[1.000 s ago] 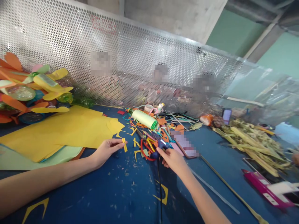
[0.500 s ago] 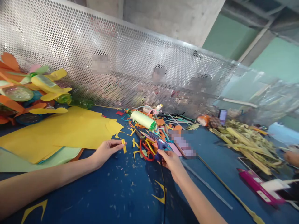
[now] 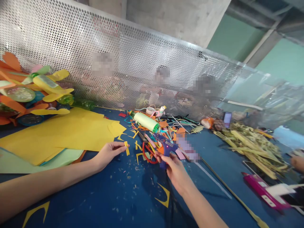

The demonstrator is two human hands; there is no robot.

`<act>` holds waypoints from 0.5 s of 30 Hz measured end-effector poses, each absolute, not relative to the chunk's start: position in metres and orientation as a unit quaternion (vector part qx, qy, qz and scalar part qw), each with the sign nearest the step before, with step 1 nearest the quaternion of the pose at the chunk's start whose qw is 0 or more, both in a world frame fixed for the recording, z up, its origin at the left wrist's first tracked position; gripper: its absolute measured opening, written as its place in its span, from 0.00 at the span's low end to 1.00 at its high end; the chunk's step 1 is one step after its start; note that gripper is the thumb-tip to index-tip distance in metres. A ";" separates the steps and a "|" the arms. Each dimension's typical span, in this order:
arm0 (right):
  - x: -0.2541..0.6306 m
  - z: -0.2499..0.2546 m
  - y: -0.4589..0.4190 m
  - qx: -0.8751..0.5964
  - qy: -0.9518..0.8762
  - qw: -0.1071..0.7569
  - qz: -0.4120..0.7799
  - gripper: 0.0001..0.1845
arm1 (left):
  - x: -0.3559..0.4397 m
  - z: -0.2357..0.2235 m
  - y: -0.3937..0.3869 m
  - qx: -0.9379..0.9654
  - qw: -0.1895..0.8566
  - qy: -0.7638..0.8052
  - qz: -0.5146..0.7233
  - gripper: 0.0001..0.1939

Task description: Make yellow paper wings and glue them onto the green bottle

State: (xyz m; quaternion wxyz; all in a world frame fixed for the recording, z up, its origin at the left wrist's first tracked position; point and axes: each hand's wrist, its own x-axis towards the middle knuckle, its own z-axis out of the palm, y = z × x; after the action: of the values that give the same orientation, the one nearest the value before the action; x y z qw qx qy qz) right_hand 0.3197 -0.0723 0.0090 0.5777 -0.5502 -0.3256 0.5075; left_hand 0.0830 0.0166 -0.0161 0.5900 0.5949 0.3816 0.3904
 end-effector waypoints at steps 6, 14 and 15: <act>0.304 0.016 -0.064 -0.525 -0.366 0.569 0.517 0.08 | 0.083 -0.016 0.017 0.589 0.598 0.374 0.394 0.15; 0.266 0.020 -0.043 -0.494 -0.550 0.488 0.464 0.16 | 0.083 -0.018 0.021 0.592 0.575 0.351 0.443 0.13; 0.262 0.018 -0.041 -0.496 -0.561 0.484 0.454 0.17 | 0.082 -0.018 0.021 0.588 0.576 0.353 0.445 0.13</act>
State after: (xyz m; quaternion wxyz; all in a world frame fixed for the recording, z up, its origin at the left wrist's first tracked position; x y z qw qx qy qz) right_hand 0.2625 -0.0414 0.0182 0.4836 -0.4957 -0.5605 0.4542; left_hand 0.0825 0.0209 -0.0183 0.5758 0.5882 0.3528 0.4450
